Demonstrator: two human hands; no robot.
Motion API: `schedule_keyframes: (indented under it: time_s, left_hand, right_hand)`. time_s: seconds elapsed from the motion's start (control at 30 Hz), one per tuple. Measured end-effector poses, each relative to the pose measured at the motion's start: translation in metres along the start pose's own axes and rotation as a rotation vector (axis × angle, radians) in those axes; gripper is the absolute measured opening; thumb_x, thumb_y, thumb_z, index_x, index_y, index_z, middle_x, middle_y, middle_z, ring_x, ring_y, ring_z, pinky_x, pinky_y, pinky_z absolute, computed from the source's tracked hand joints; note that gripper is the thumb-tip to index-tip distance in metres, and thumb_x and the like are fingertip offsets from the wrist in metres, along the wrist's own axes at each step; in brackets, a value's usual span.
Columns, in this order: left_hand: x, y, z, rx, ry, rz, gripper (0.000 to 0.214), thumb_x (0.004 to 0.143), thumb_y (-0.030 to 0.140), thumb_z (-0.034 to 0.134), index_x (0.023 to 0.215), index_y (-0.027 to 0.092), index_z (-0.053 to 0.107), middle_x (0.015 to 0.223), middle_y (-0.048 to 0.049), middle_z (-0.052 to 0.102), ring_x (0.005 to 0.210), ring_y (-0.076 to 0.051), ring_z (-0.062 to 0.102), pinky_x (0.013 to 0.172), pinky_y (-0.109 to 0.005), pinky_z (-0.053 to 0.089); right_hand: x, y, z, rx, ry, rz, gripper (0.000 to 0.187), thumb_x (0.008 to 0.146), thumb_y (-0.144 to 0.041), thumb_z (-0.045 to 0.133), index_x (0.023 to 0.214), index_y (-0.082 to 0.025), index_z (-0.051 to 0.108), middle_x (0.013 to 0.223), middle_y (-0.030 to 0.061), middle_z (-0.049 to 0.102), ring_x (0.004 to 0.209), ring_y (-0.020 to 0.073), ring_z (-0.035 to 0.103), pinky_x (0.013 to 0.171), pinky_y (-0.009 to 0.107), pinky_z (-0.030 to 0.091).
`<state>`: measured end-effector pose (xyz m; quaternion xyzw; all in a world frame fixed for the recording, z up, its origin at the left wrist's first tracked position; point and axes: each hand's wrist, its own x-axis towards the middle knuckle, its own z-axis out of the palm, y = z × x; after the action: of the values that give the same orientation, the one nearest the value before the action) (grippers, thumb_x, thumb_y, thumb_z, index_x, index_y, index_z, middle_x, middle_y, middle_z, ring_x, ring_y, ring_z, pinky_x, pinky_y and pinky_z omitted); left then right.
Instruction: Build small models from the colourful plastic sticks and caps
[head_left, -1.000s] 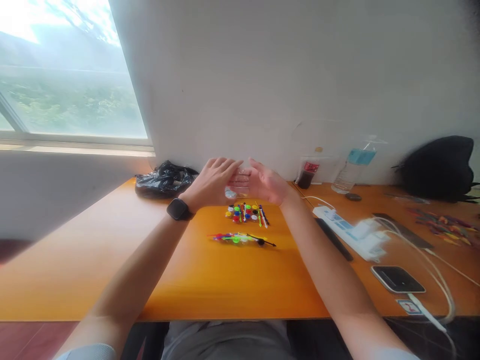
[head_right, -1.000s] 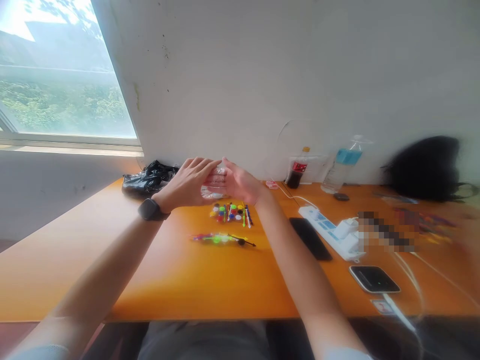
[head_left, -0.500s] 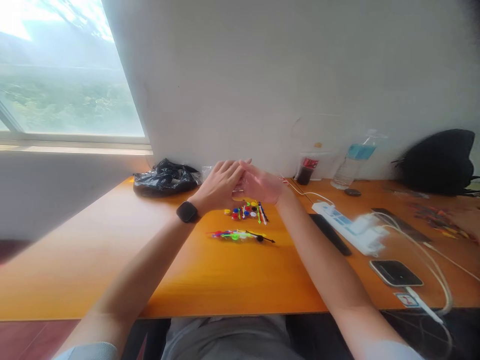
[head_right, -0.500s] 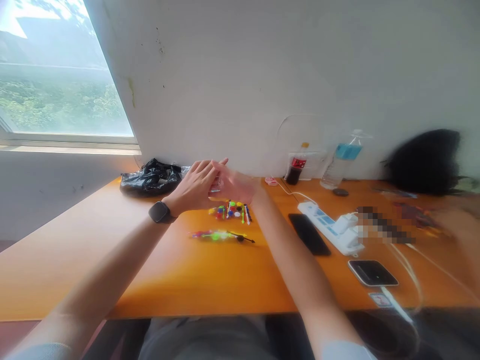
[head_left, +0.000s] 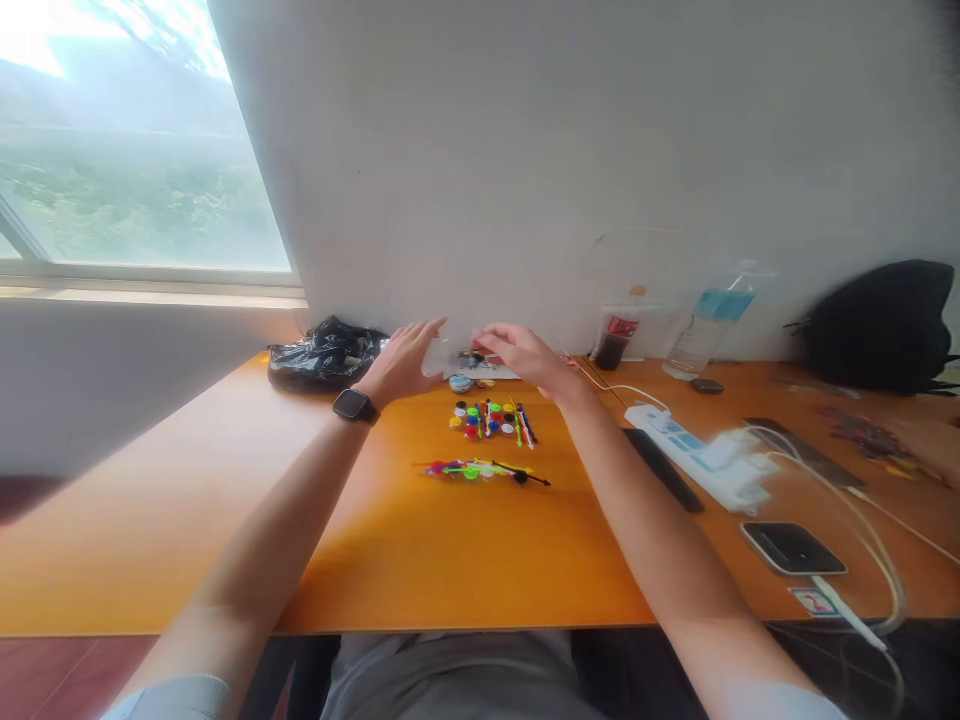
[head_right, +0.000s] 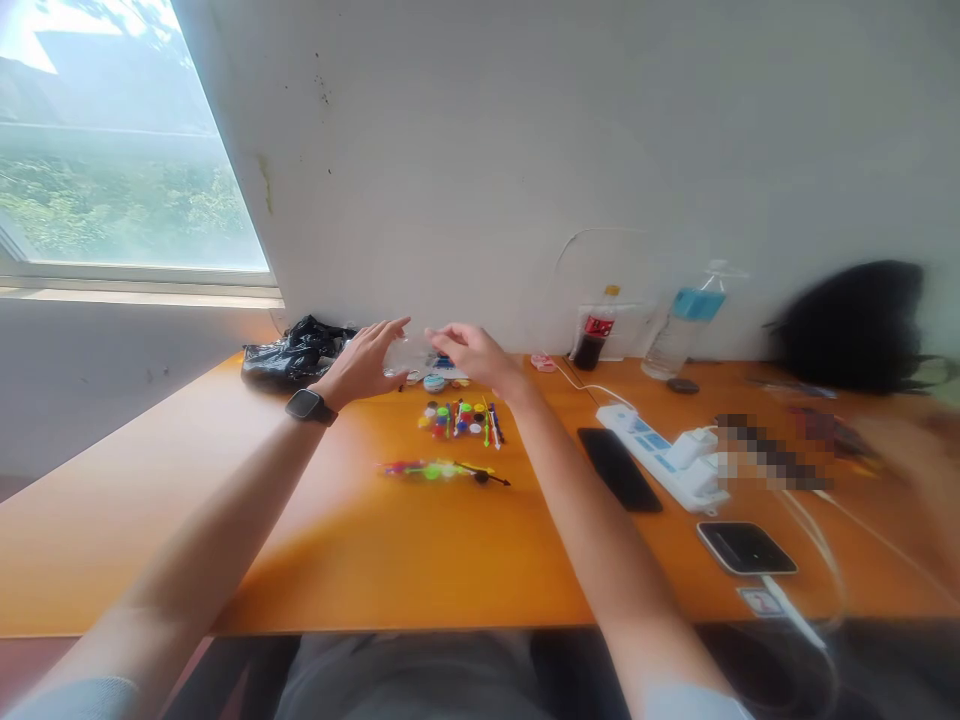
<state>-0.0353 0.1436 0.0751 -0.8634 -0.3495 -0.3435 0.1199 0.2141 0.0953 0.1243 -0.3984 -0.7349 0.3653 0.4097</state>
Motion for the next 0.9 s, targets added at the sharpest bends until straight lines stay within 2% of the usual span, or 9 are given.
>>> schedule_keyframes:
  time_s: [0.07,0.13,0.23,0.33,0.5,0.6,0.7,0.9]
  left_hand:
    - [-0.007,-0.016,0.005,-0.003,-0.013,-0.073,0.088,0.078,0.032,0.075,0.157,0.019,0.038,0.132,-0.0159,0.066,0.122,-0.037,0.061,0.108,-0.051,0.043]
    - [-0.013,-0.028,0.008,-0.031,-0.034,-0.133,0.087,0.077,0.035,0.076,0.155,0.019,0.04,0.129,-0.0147,0.068,0.121,-0.037,0.061,0.107,-0.052,0.044]
    - [-0.02,-0.039,0.011,-0.125,-0.077,-0.201,0.085,0.077,0.039,0.075,0.153,0.019,0.042,0.126,-0.014,0.069,0.113,-0.033,0.065,0.101,-0.047,0.049]
    - [-0.023,-0.044,0.011,-0.204,-0.114,-0.231,0.085,0.077,0.043,0.076,0.153,0.019,0.044,0.123,-0.0131,0.069,0.107,-0.03,0.067,0.094,-0.042,0.052]
    - [-0.018,-0.04,0.011,-0.292,-0.122,-0.199,0.082,0.078,0.045,0.077,0.151,0.02,0.048,0.117,-0.0115,0.071,0.101,-0.026,0.067,0.087,-0.037,0.054]
    - [-0.014,-0.035,0.009,-0.38,-0.115,-0.167,0.082,0.078,0.048,0.078,0.149,0.019,0.05,0.115,-0.0114,0.071,0.098,-0.023,0.066,0.085,-0.033,0.054]
    - [-0.01,-0.031,0.006,-0.414,-0.105,-0.16,0.084,0.077,0.05,0.08,0.149,0.019,0.051,0.114,-0.0112,0.071,0.097,-0.022,0.065,0.086,-0.033,0.053]
    - [-0.008,-0.029,0.005,-0.451,-0.113,-0.14,0.088,0.077,0.05,0.081,0.152,0.02,0.047,0.115,-0.0102,0.07,0.096,-0.021,0.064,0.086,-0.032,0.054]
  right_hand:
    - [-0.001,0.004,0.011,-0.168,-0.057,-0.054,0.041,0.094,-0.058,0.067,0.089,-0.018,0.071,0.091,0.0064,0.074,0.084,0.0195,0.067,0.074,0.029,0.052]
    - [-0.003,0.01,0.026,-0.299,-0.261,-0.055,0.035,0.091,-0.051,0.069,0.084,-0.017,0.072,0.082,0.004,0.073,0.072,0.0167,0.064,0.063,0.026,0.046]
    - [-0.009,0.02,0.051,-0.457,-0.583,-0.018,0.022,0.084,-0.039,0.074,0.082,-0.017,0.075,0.08,0.0042,0.076,0.067,0.016,0.065,0.057,0.025,0.042]
    - [-0.014,0.029,0.072,-0.539,-0.711,-0.006,0.019,0.082,-0.036,0.074,0.079,-0.017,0.077,0.08,0.0049,0.078,0.066,0.0164,0.066,0.053,0.024,0.039]
    - [-0.018,0.038,0.093,-0.559,-0.676,-0.026,0.022,0.085,-0.037,0.071,0.078,-0.017,0.076,0.082,0.0057,0.079,0.069,0.016,0.067,0.056,0.023,0.041]
    - [-0.019,0.042,0.101,-0.569,-0.681,0.019,0.022,0.086,-0.035,0.069,0.076,-0.017,0.074,0.081,0.005,0.079,0.068,0.0151,0.067,0.056,0.022,0.041]
    - [-0.02,0.046,0.106,-0.56,-0.712,0.062,0.023,0.089,-0.036,0.066,0.076,-0.017,0.072,0.077,0.0036,0.077,0.064,0.0143,0.066,0.053,0.022,0.04]
    - [-0.02,0.053,0.11,-0.606,-0.713,0.006,0.022,0.089,-0.038,0.066,0.08,-0.018,0.069,0.075,0.0026,0.073,0.062,0.0144,0.063,0.048,0.022,0.036]
